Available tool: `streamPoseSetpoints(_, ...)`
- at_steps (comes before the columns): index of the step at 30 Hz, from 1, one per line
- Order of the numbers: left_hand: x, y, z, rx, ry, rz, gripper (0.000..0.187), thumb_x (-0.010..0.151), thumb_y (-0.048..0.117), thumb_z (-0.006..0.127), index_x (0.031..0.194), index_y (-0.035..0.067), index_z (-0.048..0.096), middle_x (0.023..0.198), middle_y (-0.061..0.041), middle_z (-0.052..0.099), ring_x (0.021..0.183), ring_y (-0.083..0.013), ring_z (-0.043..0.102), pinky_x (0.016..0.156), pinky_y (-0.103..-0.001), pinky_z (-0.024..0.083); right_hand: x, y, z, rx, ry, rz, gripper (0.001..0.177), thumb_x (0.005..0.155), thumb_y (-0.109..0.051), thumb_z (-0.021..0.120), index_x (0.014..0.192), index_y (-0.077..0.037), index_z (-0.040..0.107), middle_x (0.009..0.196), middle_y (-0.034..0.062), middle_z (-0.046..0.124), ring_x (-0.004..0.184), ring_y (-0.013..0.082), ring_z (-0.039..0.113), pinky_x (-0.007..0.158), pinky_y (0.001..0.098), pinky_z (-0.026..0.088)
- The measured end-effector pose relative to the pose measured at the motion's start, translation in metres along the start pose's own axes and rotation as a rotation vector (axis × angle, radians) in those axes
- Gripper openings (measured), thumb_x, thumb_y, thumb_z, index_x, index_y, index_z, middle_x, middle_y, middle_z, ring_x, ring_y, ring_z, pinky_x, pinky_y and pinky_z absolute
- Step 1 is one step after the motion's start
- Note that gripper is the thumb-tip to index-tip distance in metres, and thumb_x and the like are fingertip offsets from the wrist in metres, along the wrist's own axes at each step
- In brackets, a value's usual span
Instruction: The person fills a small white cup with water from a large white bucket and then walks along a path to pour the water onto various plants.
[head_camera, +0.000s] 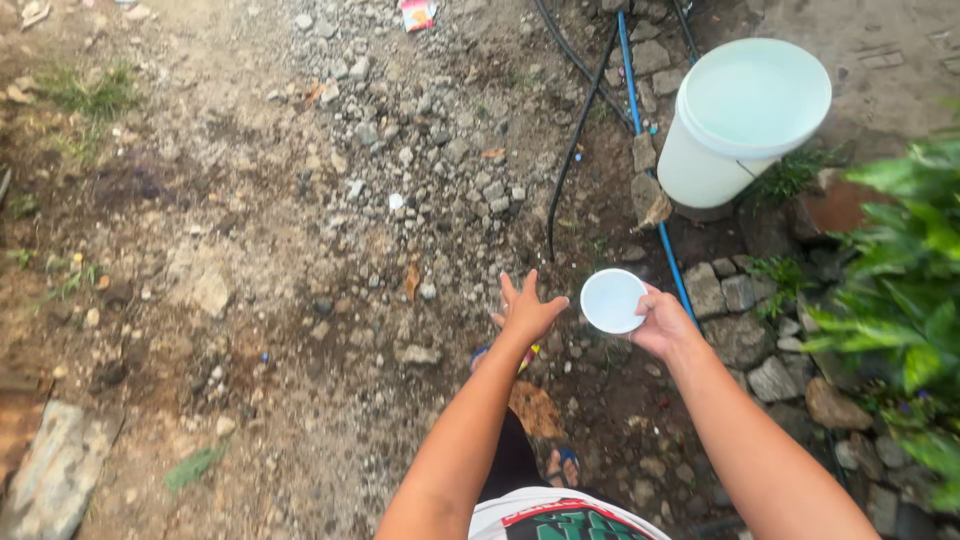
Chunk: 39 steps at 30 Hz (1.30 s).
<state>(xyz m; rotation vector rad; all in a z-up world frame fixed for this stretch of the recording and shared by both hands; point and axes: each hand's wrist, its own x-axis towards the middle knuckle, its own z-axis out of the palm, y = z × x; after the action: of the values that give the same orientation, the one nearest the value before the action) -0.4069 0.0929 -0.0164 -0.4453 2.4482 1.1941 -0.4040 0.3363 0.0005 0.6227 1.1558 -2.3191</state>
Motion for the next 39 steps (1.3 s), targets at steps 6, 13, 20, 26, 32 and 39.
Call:
streamPoseSetpoints(6, 0.120, 0.044, -0.034, 0.000, -0.054, 0.063, 0.104, 0.073, 0.056, 0.079, 0.160, 0.026, 0.033, 0.171, -0.020, -0.011, 0.156, -0.0442, 0.010, 0.119, -0.070, 0.012, 0.090, -0.051, 0.013, 0.056, 0.075, -0.062, 0.084, 0.056, -0.004, 0.046, 0.140, -0.006, 0.052, 0.137, 0.0188, 0.058, 0.128, 0.0424, 0.055, 0.099, 0.0684, 0.045)
streamPoseSetpoints(13, 0.257, 0.117, -0.101, 0.082, -0.127, 0.209, 0.101, 0.071, 0.054, 0.079, 0.159, 0.025, 0.036, 0.172, -0.020, -0.007, 0.147, -0.0482, 0.034, 0.117, -0.058, 0.031, 0.198, -0.118, 0.065, 0.223, 0.218, -0.166, 0.084, 0.055, -0.003, 0.045, 0.138, -0.008, 0.050, 0.138, 0.0181, 0.056, 0.130, 0.0429, 0.054, 0.102, 0.0703, 0.043)
streamPoseSetpoints(20, 0.348, 0.171, -0.103, 0.038, -0.247, 0.280, 0.100, 0.074, 0.053, 0.078, 0.158, 0.021, 0.035, 0.170, -0.024, -0.007, 0.143, -0.0495, 0.040, 0.114, -0.049, 0.040, 0.245, -0.161, 0.082, 0.350, 0.284, -0.240, 0.080, 0.059, 0.000, 0.045, 0.139, -0.004, 0.049, 0.139, 0.0204, 0.055, 0.131, 0.0436, 0.053, 0.105, 0.0695, 0.044)
streamPoseSetpoints(26, 0.399, 0.226, -0.038, 0.081, -0.366, 0.329, 0.100, 0.074, 0.050, 0.081, 0.158, 0.017, 0.036, 0.168, -0.029, -0.007, 0.147, -0.0485, 0.035, 0.117, -0.047, 0.037, 0.247, -0.223, 0.024, 0.405, 0.391, -0.309, 0.077, 0.062, -0.003, 0.048, 0.139, -0.007, 0.050, 0.138, 0.0193, 0.056, 0.130, 0.0445, 0.054, 0.102, 0.0679, 0.044)
streamPoseSetpoints(32, 0.444, 0.295, 0.038, 0.108, -0.395, 0.355, 0.099, 0.075, 0.049, 0.080, 0.158, 0.015, 0.037, 0.167, -0.031, -0.001, 0.146, -0.0481, 0.035, 0.117, -0.045, 0.038, 0.268, -0.306, -0.065, 0.389, 0.535, -0.318, 0.078, 0.060, -0.001, 0.045, 0.138, -0.008, 0.047, 0.135, 0.0180, 0.055, 0.129, 0.0445, 0.053, 0.100, 0.0717, 0.042)
streamPoseSetpoints(39, 0.474, 0.383, 0.097, 0.221, -0.433, 0.232, 0.100, 0.075, 0.043, 0.078, 0.160, 0.018, 0.032, 0.169, -0.026, -0.001, 0.145, -0.0464, 0.038, 0.114, -0.045, 0.040, 0.289, -0.389, -0.155, 0.449, 0.538, -0.285, 0.086, 0.057, 0.003, 0.043, 0.143, -0.007, 0.045, 0.136, 0.0188, 0.055, 0.129, 0.0420, 0.054, 0.102, 0.0684, 0.045)
